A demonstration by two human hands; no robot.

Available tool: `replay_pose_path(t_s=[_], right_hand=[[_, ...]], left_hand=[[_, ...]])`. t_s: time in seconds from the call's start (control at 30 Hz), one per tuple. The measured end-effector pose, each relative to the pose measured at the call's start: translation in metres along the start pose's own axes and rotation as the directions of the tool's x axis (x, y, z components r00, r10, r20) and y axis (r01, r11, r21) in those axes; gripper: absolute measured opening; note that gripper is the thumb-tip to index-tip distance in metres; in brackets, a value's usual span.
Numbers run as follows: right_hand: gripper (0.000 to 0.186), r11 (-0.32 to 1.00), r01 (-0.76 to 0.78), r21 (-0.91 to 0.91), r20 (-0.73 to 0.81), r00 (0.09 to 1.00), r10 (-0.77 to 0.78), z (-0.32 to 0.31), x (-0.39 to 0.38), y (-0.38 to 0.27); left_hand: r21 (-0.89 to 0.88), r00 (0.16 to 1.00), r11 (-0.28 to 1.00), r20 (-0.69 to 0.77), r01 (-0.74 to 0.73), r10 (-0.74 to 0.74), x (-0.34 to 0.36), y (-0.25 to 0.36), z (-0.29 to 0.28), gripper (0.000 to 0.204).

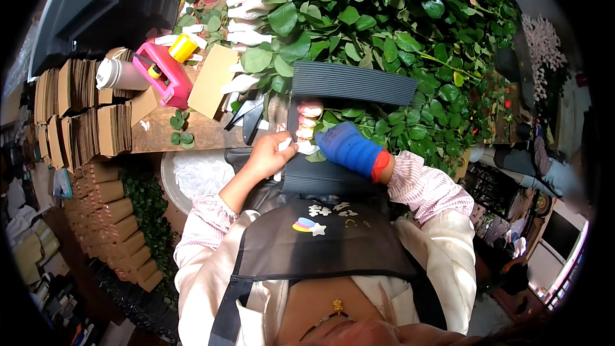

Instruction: The person arranges artificial flowers and greenery into black rectangular trays. They place stems into the trays, adjust the foliage, and occasionally use a stapler to secure the arrangement. The process is repeated for multiple trays.

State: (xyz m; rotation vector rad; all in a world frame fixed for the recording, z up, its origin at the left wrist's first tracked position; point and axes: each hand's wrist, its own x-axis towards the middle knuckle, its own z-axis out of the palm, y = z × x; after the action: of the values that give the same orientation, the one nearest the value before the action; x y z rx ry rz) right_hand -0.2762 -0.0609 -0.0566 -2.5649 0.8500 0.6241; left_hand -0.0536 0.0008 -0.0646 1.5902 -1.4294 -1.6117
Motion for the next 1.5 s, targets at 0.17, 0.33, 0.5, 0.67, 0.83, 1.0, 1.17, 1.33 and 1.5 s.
replay_pose_path(t_s=[0.17, 0.33, 0.5, 0.67, 0.83, 1.0, 1.17, 1.33, 1.5], right_hand=[[0.014, 1.0, 0.006, 0.017, 0.016, 1.0, -0.006, -0.001, -0.001, -0.001], [0.014, 0.997, 0.049, -0.055, 0.139, 0.99, -0.041, -0.01, 0.0, -0.006], [0.019, 0.992, 0.057, -0.11, 0.296, 0.955, -0.022, -0.024, 0.011, -0.018], [0.018, 0.989, 0.123, -0.083, -0.006, 0.992, -0.124, 0.018, 0.014, -0.005], [0.017, 0.995, 0.093, 0.045, 0.003, 0.996, -0.093, -0.04, -0.02, 0.006], [0.016, 0.994, -0.024, 0.111, -0.154, 0.987, 0.041, -0.017, -0.011, 0.013], [0.017, 0.989, 0.032, 0.145, -0.161, 0.987, -0.008, -0.015, -0.004, 0.005], [0.025, 0.989, 0.042, 0.145, -0.136, 0.99, -0.022, -0.02, -0.009, 0.01], [0.032, 0.955, -0.185, 0.232, -0.146, 0.964, 0.222, -0.036, -0.012, 0.009]], left_hand=[[-0.152, 0.988, 0.988, -0.146, 0.023, -0.045, -0.02, -0.025, -0.019, 0.016], [0.536, 0.899, 0.729, -0.341, 0.426, -0.275, -0.106, 0.009, -0.115, 0.03], [0.919, 0.971, 0.315, -0.238, 0.235, -0.028, -0.129, -0.014, -0.109, 0.031], [0.293, 0.915, 0.897, -0.135, -0.331, 0.381, -0.012, 0.009, -0.026, 0.053], [0.377, 0.958, 0.885, 0.02, -0.272, 0.286, 0.026, -0.003, -0.005, 0.099], [0.371, 0.972, 0.899, 0.086, -0.234, 0.218, 0.031, -0.009, -0.004, 0.108], [0.36, 0.969, 0.901, 0.054, -0.244, 0.241, 0.034, -0.02, -0.001, 0.106], [0.186, 0.964, 0.951, -0.059, -0.245, 0.26, 0.043, -0.037, 0.006, 0.083], [0.203, 0.943, 0.941, -0.141, -0.27, 0.301, 0.035, -0.035, 0.012, 0.068]])
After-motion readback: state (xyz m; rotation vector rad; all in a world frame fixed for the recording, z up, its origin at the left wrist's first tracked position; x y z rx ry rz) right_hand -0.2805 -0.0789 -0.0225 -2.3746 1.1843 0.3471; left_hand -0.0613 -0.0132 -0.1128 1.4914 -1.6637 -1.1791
